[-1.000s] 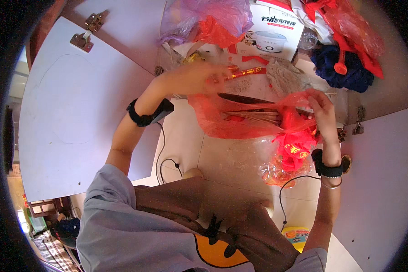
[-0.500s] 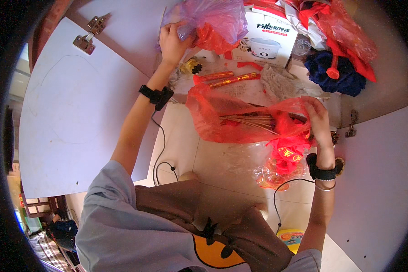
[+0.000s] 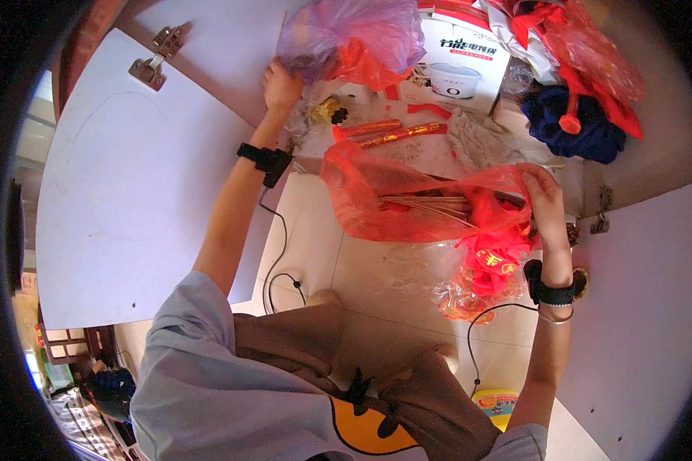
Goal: The person wipes the exterior of a reddish-brown cabinet with a cloth, then opens it and sorts through items on the shelf. They handle a cylindrical container, red plastic bags, and bundles of sticks, moving them around and placing them back on the shelf.
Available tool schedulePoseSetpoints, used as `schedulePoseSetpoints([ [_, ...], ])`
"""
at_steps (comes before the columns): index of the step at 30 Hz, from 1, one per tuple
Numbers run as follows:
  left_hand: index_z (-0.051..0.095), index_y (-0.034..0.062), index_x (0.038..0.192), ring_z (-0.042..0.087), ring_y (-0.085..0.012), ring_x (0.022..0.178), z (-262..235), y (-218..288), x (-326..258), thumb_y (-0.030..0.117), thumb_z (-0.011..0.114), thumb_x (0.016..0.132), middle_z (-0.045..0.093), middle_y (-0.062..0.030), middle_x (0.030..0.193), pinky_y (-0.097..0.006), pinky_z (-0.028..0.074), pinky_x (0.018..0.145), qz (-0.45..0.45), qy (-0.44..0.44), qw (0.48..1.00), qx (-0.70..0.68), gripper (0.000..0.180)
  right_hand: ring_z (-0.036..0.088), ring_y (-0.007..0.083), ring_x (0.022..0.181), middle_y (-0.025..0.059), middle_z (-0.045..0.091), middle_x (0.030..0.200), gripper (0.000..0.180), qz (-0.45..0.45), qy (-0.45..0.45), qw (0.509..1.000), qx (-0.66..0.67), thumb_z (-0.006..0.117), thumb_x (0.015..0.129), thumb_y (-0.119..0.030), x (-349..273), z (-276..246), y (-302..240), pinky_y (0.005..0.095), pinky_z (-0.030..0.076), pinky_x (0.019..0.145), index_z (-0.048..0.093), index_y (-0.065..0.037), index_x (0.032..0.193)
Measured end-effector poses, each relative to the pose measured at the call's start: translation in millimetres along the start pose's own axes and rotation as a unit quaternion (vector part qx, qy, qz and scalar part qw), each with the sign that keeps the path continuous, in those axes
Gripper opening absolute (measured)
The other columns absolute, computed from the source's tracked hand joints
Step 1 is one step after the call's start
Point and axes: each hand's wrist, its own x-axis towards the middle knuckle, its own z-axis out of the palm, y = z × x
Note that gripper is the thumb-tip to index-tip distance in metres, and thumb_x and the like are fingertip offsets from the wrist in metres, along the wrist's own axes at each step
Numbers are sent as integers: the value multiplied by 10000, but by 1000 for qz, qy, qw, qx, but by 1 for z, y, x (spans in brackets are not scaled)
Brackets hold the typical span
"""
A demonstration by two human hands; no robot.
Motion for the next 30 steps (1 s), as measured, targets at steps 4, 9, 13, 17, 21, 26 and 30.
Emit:
schedulePoseSetpoints([
  [4, 338, 27, 1286, 440, -403, 1113, -11, 2, -11, 242, 644, 737, 435, -211, 1213, -479, 378, 931, 26, 31, 999, 4, 663, 547, 119, 940, 58, 615, 1007, 210, -49, 5, 998, -50, 498, 911, -108, 2, -2, 3, 242, 418, 861, 593, 19, 1048],
  [9, 333, 37, 1298, 492, -361, 1063, -41, -10, -17, 141, 595, 773, 450, -192, 1188, -450, 431, 882, 112, 46, 993, -11, 595, 549, 117, 963, 55, 605, 1023, 233, -10, 3, 1000, -18, 488, 912, -108, 8, 3, 4, 238, 412, 875, 599, 16, 1075],
  [13, 355, 57, 1303, 526, -313, 998, -31, -11, -25, 102, 570, 783, 478, -150, 1154, -403, 466, 832, 144, 45, 976, 154, 565, 549, 115, 957, 55, 606, 1014, 227, 3, 1, 1000, 5, 498, 906, -100, 11, 12, 2, 240, 408, 879, 600, 14, 1074],
  [17, 358, 65, 1315, 530, -279, 969, -18, -12, -24, 153, 593, 772, 484, -123, 1149, -394, 487, 791, 172, 85, 959, 208, 598, 538, 94, 903, 28, 604, 974, 199, -11, -16, 1000, 9, 497, 911, -99, 7, 17, -2, 221, 414, 834, 601, 12, 1040],
  [21, 348, 62, 1318, 528, -281, 992, -15, -13, -25, 246, 648, 735, 479, -124, 1159, -394, 499, 771, 140, 87, 966, 198, 681, 542, 95, 894, 31, 603, 970, 197, -31, -7, 999, -30, 493, 914, -100, 3, 15, -1, 221, 422, 820, 600, 13, 1035],
  [26, 352, 51, 1284, 514, -322, 1038, -12, -10, -29, 296, 680, 713, 462, -143, 1174, -402, 498, 793, 97, 41, 986, 130, 702, 547, 96, 877, 35, 608, 953, 193, 6, -12, 999, 32, 497, 915, -101, 3, 11, 6, 223, 433, 806, 602, 13, 1029],
  [30, 359, 48, 1265, 509, -337, 1039, -14, -10, -29, 305, 699, 713, 462, -146, 1155, -413, 499, 794, 62, 17, 994, 89, 697, 547, 96, 873, 37, 611, 944, 191, -8, -5, 1000, 13, 501, 912, -102, 4, 9, 12, 226, 434, 809, 604, 15, 1022],
])
